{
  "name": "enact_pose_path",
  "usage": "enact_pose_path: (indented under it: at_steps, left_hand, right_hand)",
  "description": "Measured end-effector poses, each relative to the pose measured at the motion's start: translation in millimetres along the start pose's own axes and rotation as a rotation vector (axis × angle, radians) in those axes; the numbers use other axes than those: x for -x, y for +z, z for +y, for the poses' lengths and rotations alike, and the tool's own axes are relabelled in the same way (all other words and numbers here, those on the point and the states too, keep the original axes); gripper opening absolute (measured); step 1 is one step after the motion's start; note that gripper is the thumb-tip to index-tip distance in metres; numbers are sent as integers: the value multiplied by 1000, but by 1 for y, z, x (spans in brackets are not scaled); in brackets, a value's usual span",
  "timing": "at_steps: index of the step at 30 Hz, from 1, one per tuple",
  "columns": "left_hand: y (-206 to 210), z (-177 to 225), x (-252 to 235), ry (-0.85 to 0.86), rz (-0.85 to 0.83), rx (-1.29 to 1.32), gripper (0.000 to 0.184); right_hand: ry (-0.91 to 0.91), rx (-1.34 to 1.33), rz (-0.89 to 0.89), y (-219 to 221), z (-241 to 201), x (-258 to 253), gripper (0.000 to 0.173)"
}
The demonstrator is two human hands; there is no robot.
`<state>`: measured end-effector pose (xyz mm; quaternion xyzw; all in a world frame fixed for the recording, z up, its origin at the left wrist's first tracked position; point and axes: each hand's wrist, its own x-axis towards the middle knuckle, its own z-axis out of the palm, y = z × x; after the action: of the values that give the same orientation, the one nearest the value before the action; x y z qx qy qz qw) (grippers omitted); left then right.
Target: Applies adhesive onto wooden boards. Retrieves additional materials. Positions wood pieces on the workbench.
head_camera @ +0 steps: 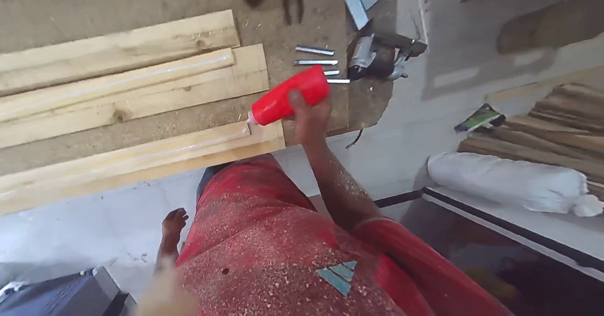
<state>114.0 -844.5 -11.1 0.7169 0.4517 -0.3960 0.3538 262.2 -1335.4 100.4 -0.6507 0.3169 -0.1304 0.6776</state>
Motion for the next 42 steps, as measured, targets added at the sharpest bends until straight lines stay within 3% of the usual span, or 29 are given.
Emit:
enact_pose_path:
  at_steps: [3,6,9,14,19,22,24,27,29,30,33,36,39,42]
  left_hand:
    - [2,-13,-3,-10,8,34,39]
    - [3,-28,-11,2,7,27,40]
    - [6,-13,3,31,-2,22,41]
    - [7,20,38,5,14,-45,42]
    - [-1,9,10,153,56,-35,39]
    - [-14,16,-2,332,152,166,40]
    - [-29,37,0,424,230,291,38]
    - [-59,75,-2,547,305,443,33]
    - [-81,97,-9,570,312,530,34]
    - [-92,108,-16,561,309,597,36]
    - [-129,126,-42,483,309,869,42]
    - [-170,134,-65,420,296,1093,56]
    - [-210,141,-76,634,36,1327,79]
    - [-240,150,-86,777,37,1471,69]
  right_hand:
    - [382,-356,83,-4,6,-71,50]
    - [566,-601,-15,6,13,-128,45]
    - [685,-873,-106,36,18,-168,53]
    - [739,-1000,-20,81,23,-206,44]
    - [733,-1011,84,85,21,-226,39]
    - [684,-833,34,66,16,-202,56]
    - [604,-381,-85,52,15,-161,65]
    - [268,588,-557,38,28,-76,37]
    - [57,933,-879,45,51,-27,57]
    - [-63,1040,-936,50,66,-11,63]
    - [-243,1101,-865,60,86,4,50]
    - [-270,991,-881,50,54,18,42]
    - [-197,915,-922,28,9,45,41]
    - [-5,772,-825,15,5,67,49]
